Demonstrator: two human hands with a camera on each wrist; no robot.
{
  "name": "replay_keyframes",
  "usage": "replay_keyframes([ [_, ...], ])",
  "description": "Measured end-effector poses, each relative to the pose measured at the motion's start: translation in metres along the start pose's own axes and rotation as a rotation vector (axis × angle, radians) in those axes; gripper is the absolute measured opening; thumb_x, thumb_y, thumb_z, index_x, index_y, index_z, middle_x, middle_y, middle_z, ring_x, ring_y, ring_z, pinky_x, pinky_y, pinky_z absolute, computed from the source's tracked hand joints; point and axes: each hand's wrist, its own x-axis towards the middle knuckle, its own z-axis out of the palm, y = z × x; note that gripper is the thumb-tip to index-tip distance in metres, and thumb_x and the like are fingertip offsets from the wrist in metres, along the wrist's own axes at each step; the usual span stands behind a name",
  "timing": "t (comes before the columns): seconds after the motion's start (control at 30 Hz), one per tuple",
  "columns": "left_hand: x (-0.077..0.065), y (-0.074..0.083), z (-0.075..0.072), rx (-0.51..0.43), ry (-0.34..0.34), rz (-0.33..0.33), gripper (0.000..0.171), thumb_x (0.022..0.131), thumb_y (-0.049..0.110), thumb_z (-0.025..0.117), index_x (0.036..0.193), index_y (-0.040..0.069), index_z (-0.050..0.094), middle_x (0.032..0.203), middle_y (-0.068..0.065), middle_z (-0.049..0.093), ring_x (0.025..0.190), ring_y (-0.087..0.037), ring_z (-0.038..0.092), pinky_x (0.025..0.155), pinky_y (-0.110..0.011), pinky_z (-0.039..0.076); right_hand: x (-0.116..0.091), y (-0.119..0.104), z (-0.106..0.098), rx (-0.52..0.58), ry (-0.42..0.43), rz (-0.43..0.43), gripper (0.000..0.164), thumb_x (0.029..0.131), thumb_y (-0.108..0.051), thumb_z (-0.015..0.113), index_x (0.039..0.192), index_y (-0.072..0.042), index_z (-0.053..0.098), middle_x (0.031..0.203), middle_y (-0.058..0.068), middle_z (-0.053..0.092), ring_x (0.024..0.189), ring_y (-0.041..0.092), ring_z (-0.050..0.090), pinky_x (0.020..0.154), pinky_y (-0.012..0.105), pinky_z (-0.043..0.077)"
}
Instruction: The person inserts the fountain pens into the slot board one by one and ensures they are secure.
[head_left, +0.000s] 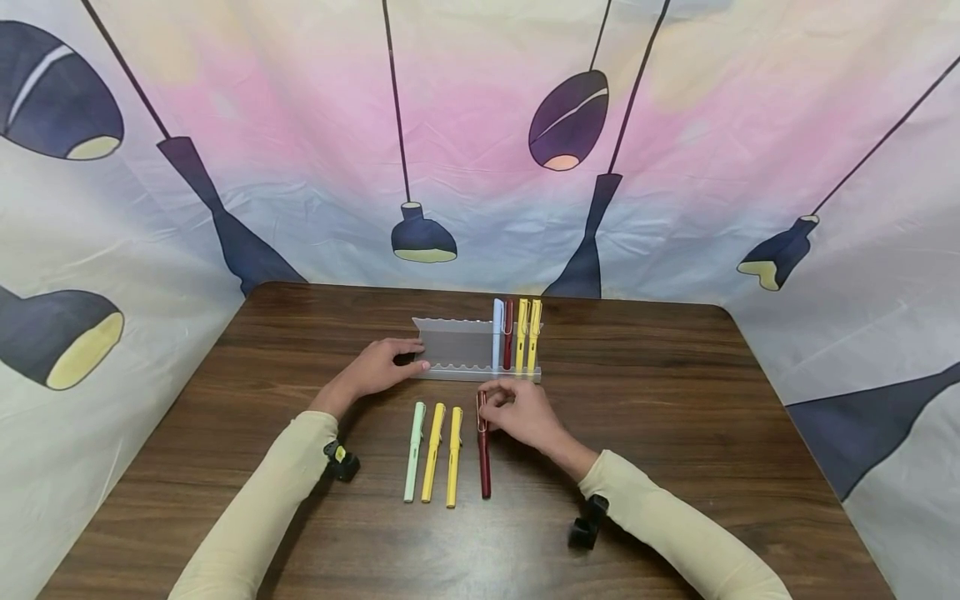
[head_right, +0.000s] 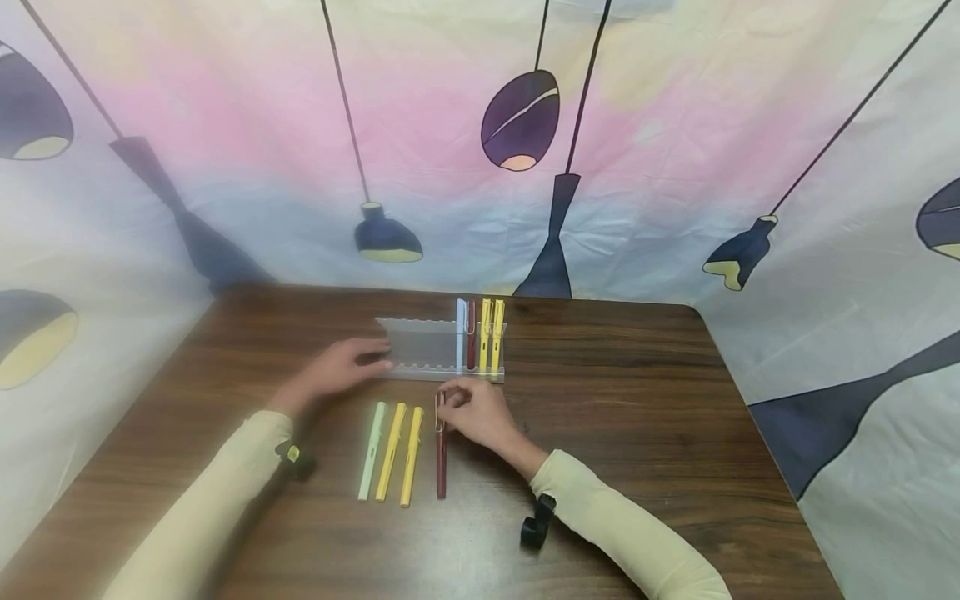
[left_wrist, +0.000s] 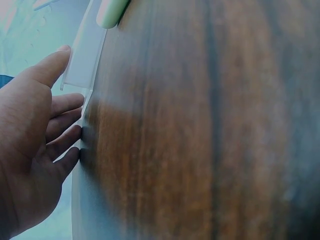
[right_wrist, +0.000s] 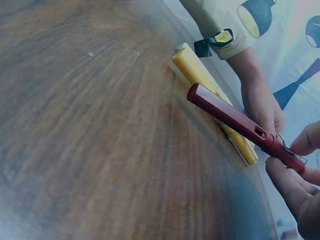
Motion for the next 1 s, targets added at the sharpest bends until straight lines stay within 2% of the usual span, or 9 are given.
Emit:
replay_keyframes([
  [0.23, 0.000, 0.001, -0.001, -0.007, -0.009, -0.008, 0.062, 0.099, 0.051, 0.064, 0.143, 0.007, 0.061, 0.153, -0.010, 0.053, 0.145, -0.033, 0.043, 0.115, -0.055, 0.038, 0.003, -0.013, -0.012, 0.031, 0.032, -0.023, 0.033, 0.089, -0.003, 0.072, 0.122, 0.000, 0.071, 0.094, 0.009, 0.072, 0.073, 0.019, 0.074, 0.067, 0.041, 0.063],
  [0.47, -0.001, 0.002, -0.002, -0.003, -0.010, -0.004, 0.065, 0.099, 0.054, 0.063, 0.143, 0.007, 0.061, 0.153, -0.011, 0.052, 0.145, -0.035, 0.043, 0.115, -0.056, 0.038, 0.010, -0.021, -0.024, 0.014, 0.085, -0.066, 0.036, 0.089, -0.004, 0.073, 0.124, -0.001, 0.071, 0.097, 0.008, 0.073, 0.082, 0.019, 0.076, 0.069, 0.032, 0.062],
  [0.83, -0.001, 0.004, -0.002, -0.006, -0.017, -0.018, 0.062, 0.099, 0.050, 0.064, 0.143, 0.007, 0.061, 0.153, -0.010, 0.052, 0.145, -0.034, 0.042, 0.116, -0.055, 0.037, 0.024, -0.030, -0.036, 0.002, 0.137, -0.143, 0.033, 0.089, -0.005, 0.074, 0.121, -0.008, 0.073, 0.099, 0.009, 0.075, 0.083, 0.019, 0.074, 0.070, 0.031, 0.061],
  [1.0, -0.001, 0.004, -0.002, -0.002, -0.014, -0.023, 0.061, 0.099, 0.050, 0.064, 0.143, 0.007, 0.061, 0.152, -0.010, 0.053, 0.145, -0.034, 0.043, 0.116, -0.055, 0.037, 0.032, -0.036, -0.040, -0.047, 0.155, -0.187, 0.032, 0.090, -0.008, 0.074, 0.122, -0.009, 0.073, 0.098, 0.007, 0.074, 0.083, 0.017, 0.073, 0.069, 0.031, 0.060],
])
